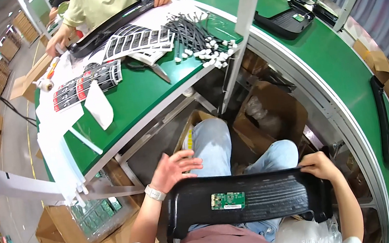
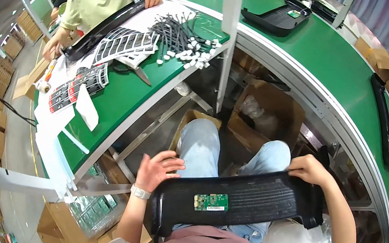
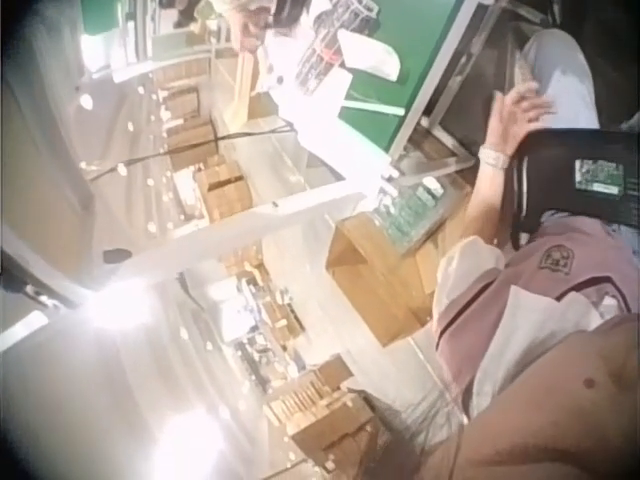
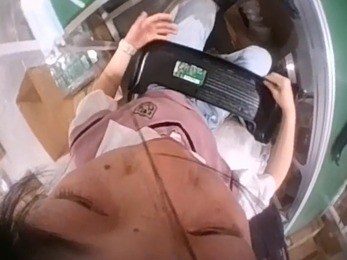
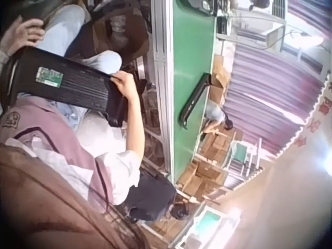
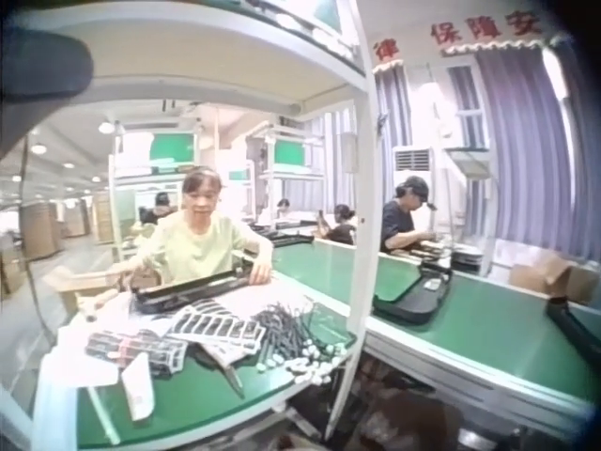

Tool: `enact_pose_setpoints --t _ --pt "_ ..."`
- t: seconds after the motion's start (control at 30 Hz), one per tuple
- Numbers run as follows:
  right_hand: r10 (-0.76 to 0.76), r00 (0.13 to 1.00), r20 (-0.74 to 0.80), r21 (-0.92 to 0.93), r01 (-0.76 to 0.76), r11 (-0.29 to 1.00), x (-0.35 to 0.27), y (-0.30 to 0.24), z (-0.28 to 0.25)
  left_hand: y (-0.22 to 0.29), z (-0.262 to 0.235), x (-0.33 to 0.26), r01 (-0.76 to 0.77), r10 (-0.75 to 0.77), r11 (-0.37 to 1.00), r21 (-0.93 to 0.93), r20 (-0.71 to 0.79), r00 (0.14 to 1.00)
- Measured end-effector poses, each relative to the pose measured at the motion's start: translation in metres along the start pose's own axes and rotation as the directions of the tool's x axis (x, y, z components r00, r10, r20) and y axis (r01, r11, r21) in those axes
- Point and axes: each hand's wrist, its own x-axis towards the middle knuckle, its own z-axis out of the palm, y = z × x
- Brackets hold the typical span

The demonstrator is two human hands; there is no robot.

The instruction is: Assembling electronic components and applying labels to plastic parts on a factory assembly line.

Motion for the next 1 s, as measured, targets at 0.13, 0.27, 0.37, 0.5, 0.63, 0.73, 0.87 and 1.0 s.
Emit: enact_pose_setpoints --t 0.13,0.27,0.37,0.5,0.63,0.73,0.87,1.0 --pt "0.157 0.960 0.231 -0.301 -0.083 0.950 0.071 0.032 0.010 -0.013 -0.003 -0.008 0.019 0.048 0.950 0.310 -0.208 0.977" --pt "-0.276 0.957 -0.090 -0.515 0.193 0.835 0.182 -0.103 0.000 -0.018 -0.005 -0.007 0.008 0.136 0.882 0.470 -0.272 0.953" --pt "-0.523 0.680 -0.514 -0.533 0.224 0.816 0.268 -0.181 -0.004 -0.016 -0.010 0.004 0.054 0.108 0.827 0.559 -0.252 0.962" --pt "-0.504 0.560 -0.658 -0.678 -0.147 0.721 0.377 -0.175 -0.015 -0.012 -0.014 0.031 0.022 0.078 0.778 0.628 -0.131 0.988" --pt "-0.310 0.715 -0.627 -0.624 -0.222 0.749 0.413 -0.182 -0.014 0.000 -0.015 0.031 0.010 0.103 0.637 0.770 -0.098 0.990" --pt "-0.256 0.797 -0.546 -0.619 -0.178 0.765 0.413 -0.199 -0.012 0.009 -0.018 0.025 0.017 0.148 0.554 0.832 -0.119 0.982" --pt "-0.348 0.719 -0.602 -0.676 -0.226 0.702 0.418 -0.199 -0.020 0.019 -0.011 0.031 -0.009 0.206 0.497 0.868 -0.108 0.973" --pt "-0.297 0.548 -0.782 -0.509 -0.287 0.811 0.407 -0.186 -0.047 0.043 0.010 0.041 -0.140 0.310 0.408 0.902 0.007 0.951"
